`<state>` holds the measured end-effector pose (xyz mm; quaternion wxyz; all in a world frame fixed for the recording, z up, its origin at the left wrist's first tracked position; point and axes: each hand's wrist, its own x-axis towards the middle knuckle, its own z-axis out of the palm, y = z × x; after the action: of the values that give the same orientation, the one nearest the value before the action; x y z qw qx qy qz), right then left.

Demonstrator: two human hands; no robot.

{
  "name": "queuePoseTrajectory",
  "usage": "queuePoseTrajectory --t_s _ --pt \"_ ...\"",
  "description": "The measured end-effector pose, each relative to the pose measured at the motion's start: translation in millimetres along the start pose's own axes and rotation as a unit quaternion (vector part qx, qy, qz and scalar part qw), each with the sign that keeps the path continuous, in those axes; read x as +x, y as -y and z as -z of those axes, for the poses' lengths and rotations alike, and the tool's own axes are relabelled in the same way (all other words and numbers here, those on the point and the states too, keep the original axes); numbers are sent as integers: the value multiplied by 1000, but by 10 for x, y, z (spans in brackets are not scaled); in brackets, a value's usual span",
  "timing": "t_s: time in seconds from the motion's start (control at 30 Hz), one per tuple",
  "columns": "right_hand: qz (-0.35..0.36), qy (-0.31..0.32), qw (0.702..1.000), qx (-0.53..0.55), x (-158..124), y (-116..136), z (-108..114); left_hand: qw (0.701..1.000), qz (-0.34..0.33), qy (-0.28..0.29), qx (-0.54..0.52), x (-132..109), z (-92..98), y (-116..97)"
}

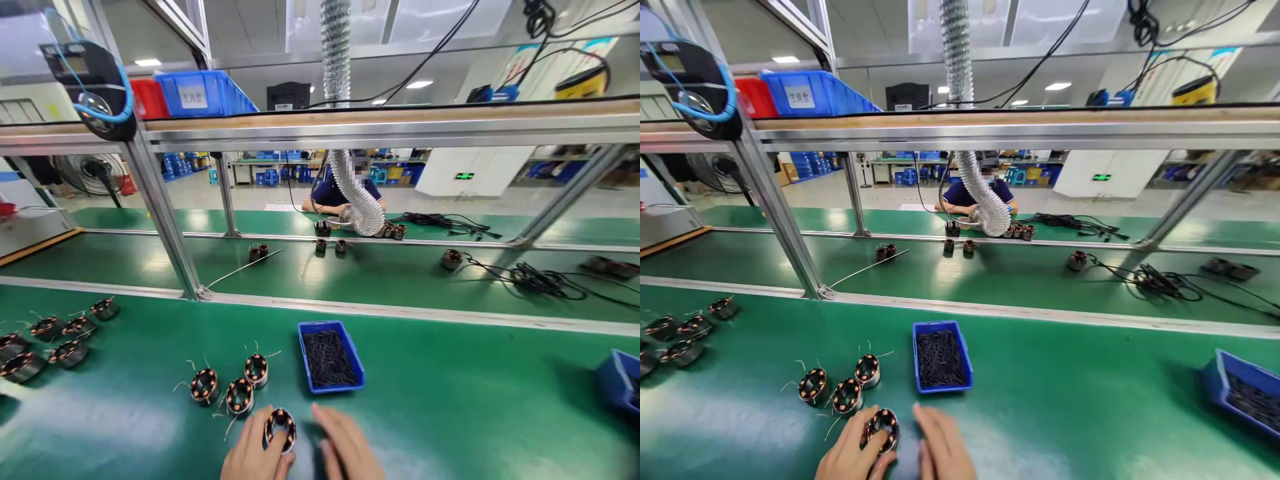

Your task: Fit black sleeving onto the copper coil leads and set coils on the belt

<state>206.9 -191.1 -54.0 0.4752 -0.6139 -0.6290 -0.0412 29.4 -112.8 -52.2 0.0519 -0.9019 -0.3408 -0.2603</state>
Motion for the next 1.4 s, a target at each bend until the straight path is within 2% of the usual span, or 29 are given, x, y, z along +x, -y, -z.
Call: queuePoseTrajectory --t_s 0.03,0.1,0.2,0.27,0.33,0.43,0.5,0.57,0.67,0.8,0.87,0.97,1.03,1.07,1.13,1.23,1.33,1.4 --pt "25 16 999 -46 147 -110 88 1000 9 14 5 73 1 -12" --pt "16 66 985 -161 464 -325 206 999 17 28 5 242 30 -13" --pt "8 148 944 -293 839 -548 209 1000 1 -8 18 468 126 93" --pt "16 165 937 -309 962 -614 155 999 11 -25 46 550 203 217" --pt "22 163 939 -300 1003 -640 118 997 42 -10 65 562 267 328" --pt "21 155 947 -282 995 -655 128 997 58 41 43 458 309 395" --pt "18 148 953 -263 981 -661 155 998 44 50 8 339 294 385" --pt "7 134 962 -237 970 -658 177 999 -11 17 -30 217 256 368" --pt "-20 111 975 -194 960 -626 197 989 -128 -52 -57 88 237 353" --pt "-62 74 986 -135 963 -575 213 978 -194 -67 -34 111 435 330" --pt "-71 57 990 -109 972 -568 215 970 -235 -58 -27 206 596 332" --pt "-77 41 992 -86 994 -560 229 939 -344 0 -13 374 768 376" --pt "-82 26 994 -70 998 -521 268 916 -397 44 -19 443 780 409" --pt "-87 17 994 -59 988 -484 297 913 -403 63 -25 452 753 418" --pt "-121 -1 993 -8 919 -371 362 923 -378 69 -28 418 647 403" --pt "-224 4 966 127 658 -143 386 963 -270 -13 13 285 443 302" --pt "-330 27 911 246 256 70 225 979 -184 -73 47 166 304 170" --pt "-402 0 864 304 -2 176 48 982 -162 -85 46 117 263 105"
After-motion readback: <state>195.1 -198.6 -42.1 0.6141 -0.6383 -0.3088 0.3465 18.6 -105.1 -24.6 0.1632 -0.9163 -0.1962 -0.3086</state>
